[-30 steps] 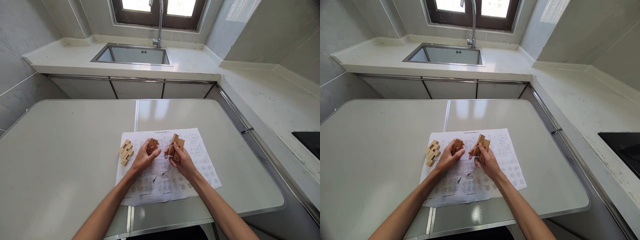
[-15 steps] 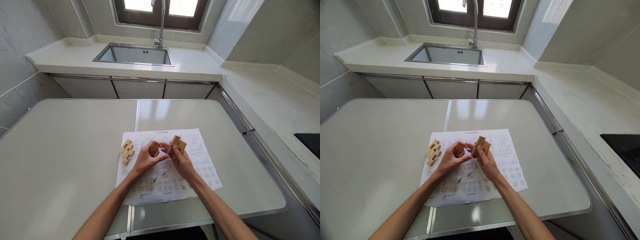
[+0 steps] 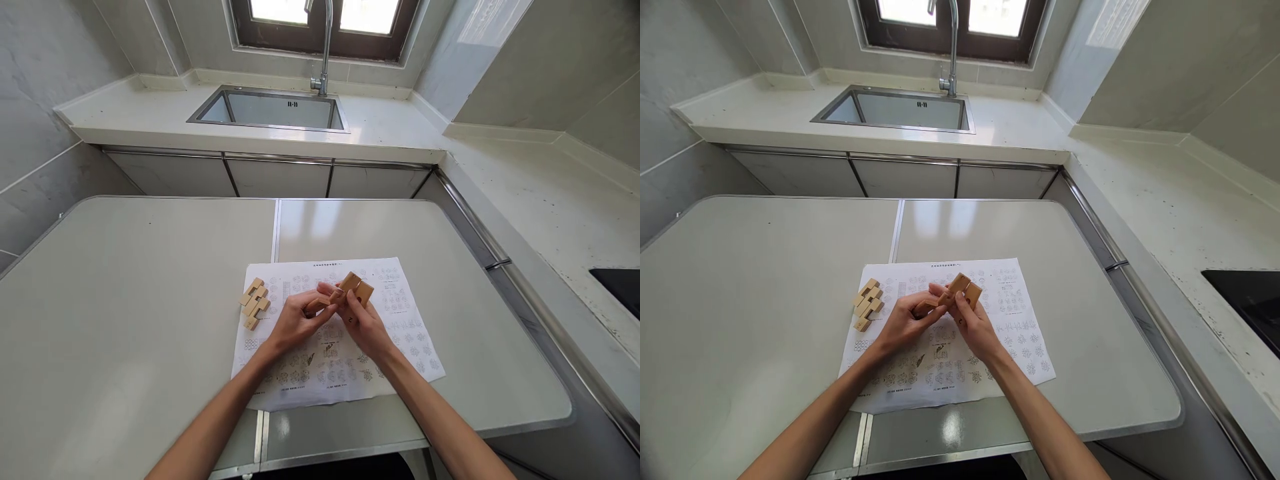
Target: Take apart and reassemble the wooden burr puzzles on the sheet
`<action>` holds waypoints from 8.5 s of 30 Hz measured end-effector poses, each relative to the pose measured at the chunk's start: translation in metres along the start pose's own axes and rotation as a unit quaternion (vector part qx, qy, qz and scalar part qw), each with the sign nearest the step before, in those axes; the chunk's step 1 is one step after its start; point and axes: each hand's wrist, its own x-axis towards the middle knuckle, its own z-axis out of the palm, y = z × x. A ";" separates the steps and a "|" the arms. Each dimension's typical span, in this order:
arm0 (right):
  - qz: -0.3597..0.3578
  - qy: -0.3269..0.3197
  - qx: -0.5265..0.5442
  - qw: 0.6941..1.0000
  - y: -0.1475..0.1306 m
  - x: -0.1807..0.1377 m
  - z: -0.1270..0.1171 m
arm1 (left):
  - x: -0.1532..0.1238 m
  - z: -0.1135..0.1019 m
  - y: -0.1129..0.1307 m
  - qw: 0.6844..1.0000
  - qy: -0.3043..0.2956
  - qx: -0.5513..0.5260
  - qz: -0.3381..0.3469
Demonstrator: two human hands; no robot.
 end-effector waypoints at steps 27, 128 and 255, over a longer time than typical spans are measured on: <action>0.038 0.005 0.052 0.998 -0.004 0.004 -0.008 | -0.005 0.001 -0.004 0.987 0.128 0.091 -0.015; -0.028 0.039 -0.133 0.990 0.017 0.001 -0.015 | -0.001 -0.004 -0.006 0.988 0.004 -0.146 -0.050; -0.098 0.026 -0.280 0.955 0.012 -0.006 -0.004 | -0.009 -0.004 0.002 0.995 -0.009 -0.096 -0.010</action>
